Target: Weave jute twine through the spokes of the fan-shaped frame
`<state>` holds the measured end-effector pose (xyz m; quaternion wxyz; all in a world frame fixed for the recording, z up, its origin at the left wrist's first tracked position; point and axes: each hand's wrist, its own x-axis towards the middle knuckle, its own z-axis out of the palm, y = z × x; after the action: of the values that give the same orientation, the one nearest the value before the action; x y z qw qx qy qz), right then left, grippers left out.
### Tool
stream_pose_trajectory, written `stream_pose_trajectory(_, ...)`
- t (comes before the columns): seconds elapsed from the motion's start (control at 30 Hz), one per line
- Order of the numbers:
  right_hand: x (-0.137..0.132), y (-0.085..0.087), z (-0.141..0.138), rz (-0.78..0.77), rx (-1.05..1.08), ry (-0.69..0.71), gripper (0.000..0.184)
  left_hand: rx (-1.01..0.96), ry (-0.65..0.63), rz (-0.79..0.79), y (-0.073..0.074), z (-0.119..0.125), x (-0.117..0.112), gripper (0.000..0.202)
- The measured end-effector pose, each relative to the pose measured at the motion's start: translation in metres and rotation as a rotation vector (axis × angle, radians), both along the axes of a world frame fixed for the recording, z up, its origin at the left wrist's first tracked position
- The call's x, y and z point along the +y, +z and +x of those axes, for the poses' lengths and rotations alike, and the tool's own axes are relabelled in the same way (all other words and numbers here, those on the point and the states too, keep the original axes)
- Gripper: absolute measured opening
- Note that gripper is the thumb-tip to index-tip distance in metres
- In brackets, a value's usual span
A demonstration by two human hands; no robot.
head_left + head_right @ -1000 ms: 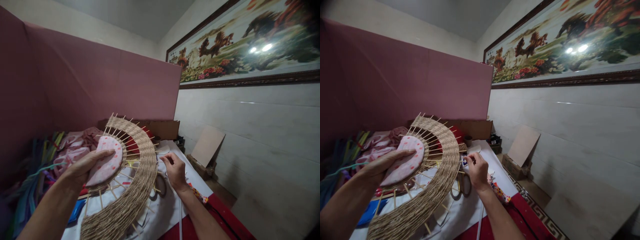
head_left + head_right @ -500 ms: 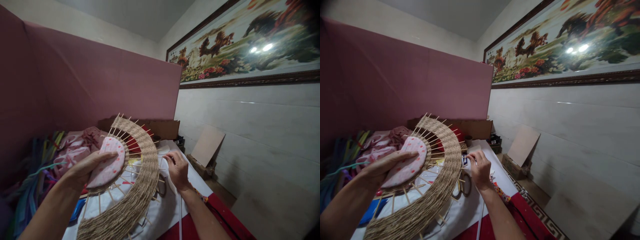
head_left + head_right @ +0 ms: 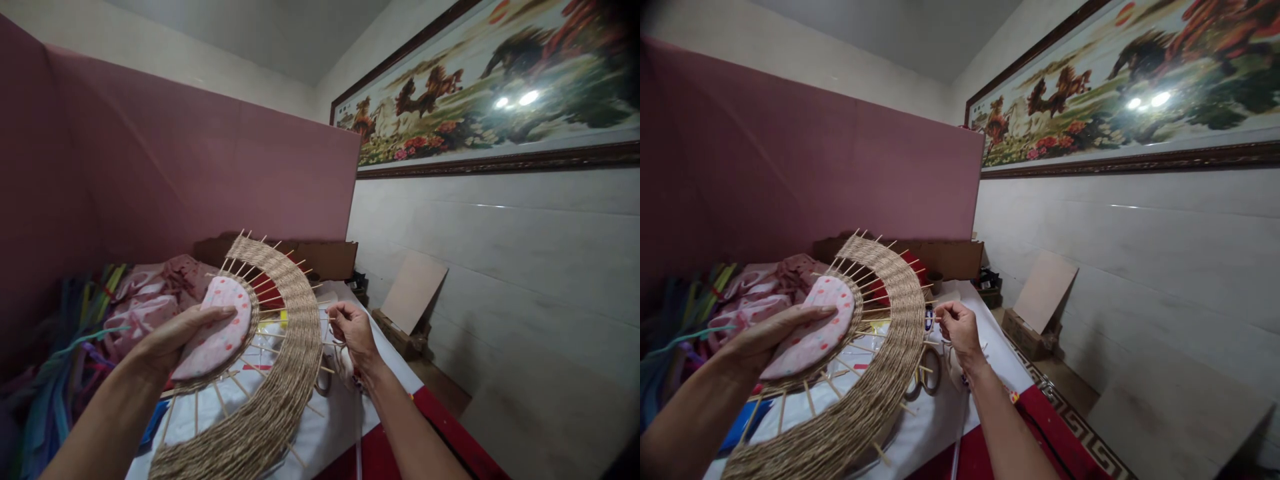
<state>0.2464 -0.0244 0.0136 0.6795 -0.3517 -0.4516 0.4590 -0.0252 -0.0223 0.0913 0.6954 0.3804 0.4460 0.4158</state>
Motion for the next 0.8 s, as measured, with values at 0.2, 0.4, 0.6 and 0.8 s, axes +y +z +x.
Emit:
stream_pose_trajectory(0.2,-0.002,-0.003,-0.009,-0.016,-0.018,-0.042,0.029,-0.017,-0.066,-0.075,-0.002,0.002,0.001,0.019)
stream_pose_trajectory(0.4,-0.008,-0.004,-0.014,0.017,-0.046,-0.050,0.027,-0.058,-0.055,-0.081,-0.002,0.002,0.000,0.018)
stream_pose_trajectory(0.6,-0.010,0.001,-0.013,0.055,-0.129,-0.139,0.027,-0.049,-0.051,-0.130,0.000,0.001,0.001,0.018)
stream_pose_trajectory(0.8,-0.008,0.002,-0.011,0.106,-0.253,-0.219,0.024,-0.045,-0.038,-0.117,0.001,0.003,-0.001,0.017)
